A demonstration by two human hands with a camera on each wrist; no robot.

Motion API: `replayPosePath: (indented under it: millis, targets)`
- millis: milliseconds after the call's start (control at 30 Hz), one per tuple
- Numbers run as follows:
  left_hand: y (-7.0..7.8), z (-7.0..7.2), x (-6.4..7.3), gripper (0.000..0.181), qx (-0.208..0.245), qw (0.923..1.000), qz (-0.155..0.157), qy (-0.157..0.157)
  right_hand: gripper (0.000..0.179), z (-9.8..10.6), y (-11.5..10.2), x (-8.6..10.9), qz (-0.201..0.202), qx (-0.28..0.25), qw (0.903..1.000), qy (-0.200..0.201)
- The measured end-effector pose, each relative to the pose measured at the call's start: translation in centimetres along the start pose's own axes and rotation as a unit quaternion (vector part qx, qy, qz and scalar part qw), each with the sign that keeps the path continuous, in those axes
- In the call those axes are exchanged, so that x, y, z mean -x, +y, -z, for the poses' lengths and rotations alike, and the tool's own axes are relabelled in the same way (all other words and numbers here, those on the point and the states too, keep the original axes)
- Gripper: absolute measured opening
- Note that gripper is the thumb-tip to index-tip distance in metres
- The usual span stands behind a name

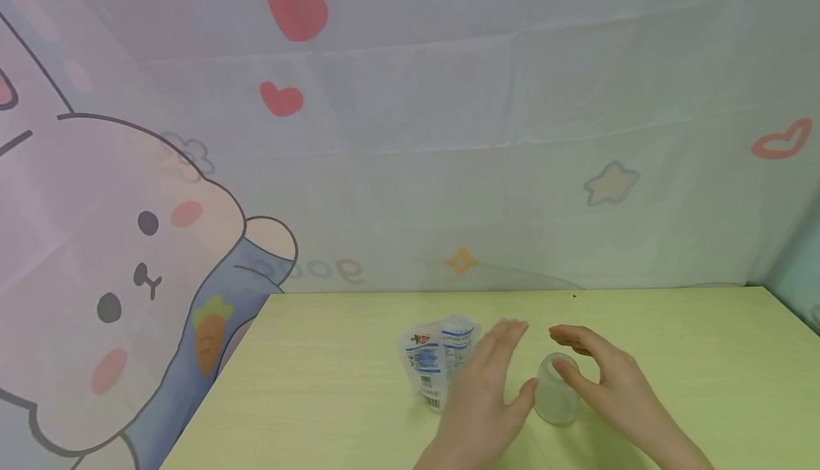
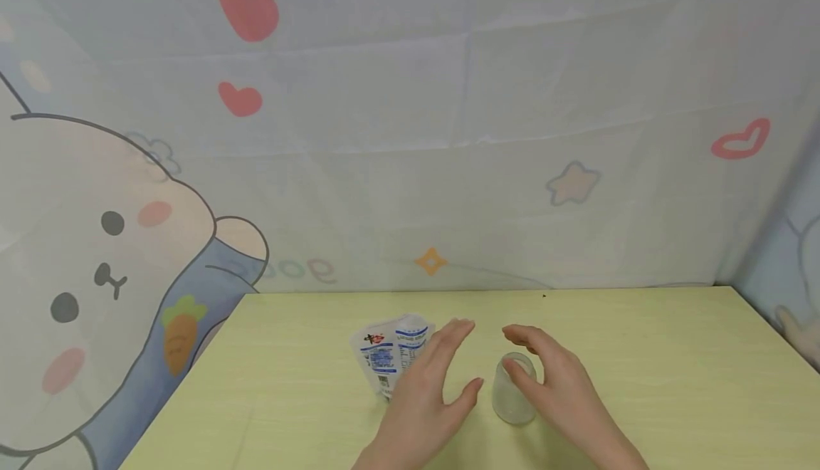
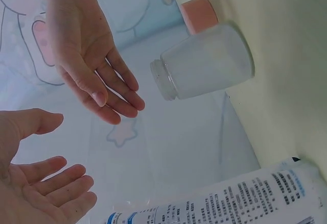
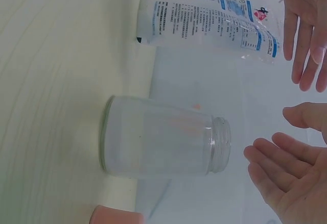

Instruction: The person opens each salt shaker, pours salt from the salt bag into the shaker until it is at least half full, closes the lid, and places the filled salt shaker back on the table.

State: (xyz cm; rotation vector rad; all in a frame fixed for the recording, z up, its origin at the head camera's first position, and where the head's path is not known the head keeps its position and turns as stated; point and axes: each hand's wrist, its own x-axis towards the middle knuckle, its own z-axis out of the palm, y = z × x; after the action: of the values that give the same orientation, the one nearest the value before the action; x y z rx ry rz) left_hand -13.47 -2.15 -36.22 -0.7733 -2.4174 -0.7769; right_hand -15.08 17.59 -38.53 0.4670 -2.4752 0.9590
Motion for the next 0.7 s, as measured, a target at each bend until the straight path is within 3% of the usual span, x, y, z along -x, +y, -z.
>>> replayPosePath:
  millis: [467, 700]
  targets:
    - [-0.38, 0.49, -0.2, 0.069, -0.049, 0.9965, -0.049, 0.047, 0.037, -0.4, -0.49, -0.03, 0.01, -0.011, 0.9999, 0.0]
    - [-0.59, 0.88, -0.39, 0.067, -0.061, 0.996, -0.039, 0.052, 0.039, -0.55, -0.7, -0.19, 0.023, -0.024, 0.9994, 0.004]
